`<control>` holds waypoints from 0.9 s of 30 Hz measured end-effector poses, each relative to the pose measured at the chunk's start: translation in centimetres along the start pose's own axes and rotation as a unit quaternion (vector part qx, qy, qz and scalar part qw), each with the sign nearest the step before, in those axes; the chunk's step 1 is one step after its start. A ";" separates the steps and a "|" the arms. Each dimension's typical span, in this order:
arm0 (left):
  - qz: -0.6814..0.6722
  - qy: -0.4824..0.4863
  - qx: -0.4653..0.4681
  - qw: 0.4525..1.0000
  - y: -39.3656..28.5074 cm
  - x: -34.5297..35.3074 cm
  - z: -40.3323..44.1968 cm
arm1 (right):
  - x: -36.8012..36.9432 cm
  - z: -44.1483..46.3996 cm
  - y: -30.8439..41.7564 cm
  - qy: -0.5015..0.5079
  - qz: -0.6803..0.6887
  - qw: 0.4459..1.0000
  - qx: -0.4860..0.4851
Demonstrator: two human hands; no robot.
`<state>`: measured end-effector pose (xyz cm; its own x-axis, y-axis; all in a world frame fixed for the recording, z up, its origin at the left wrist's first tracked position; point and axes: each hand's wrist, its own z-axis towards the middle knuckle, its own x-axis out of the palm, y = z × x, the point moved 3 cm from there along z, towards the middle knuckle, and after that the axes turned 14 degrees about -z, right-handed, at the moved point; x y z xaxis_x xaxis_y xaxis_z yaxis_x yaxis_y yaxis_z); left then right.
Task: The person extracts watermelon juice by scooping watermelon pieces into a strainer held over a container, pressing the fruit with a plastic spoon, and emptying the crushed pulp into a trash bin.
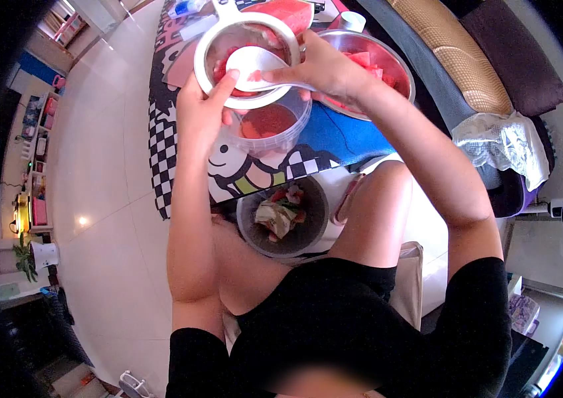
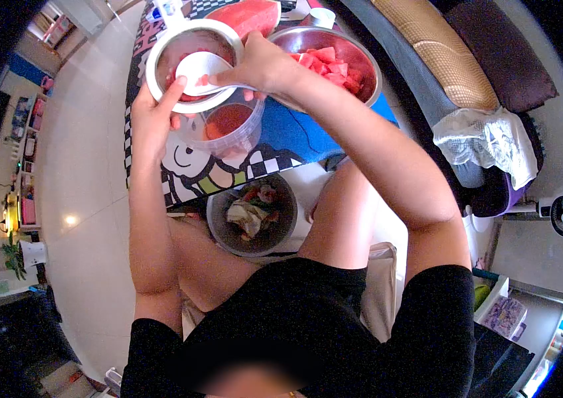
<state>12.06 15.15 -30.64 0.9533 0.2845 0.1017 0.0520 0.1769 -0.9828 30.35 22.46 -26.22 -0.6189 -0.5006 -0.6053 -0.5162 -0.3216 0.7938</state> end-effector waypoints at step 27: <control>0.105 0.070 -0.033 0.992 -0.8 -0.4 0.0 | 0.3 1.5 -2.7 0.023 -0.034 0.999 0.034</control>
<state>11.64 14.88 -29.87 0.9768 0.1750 -0.1237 -0.1368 0.0645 -0.9885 30.63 24.39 -28.61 -0.5537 -0.5165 -0.6532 -0.5956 -0.3025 0.7441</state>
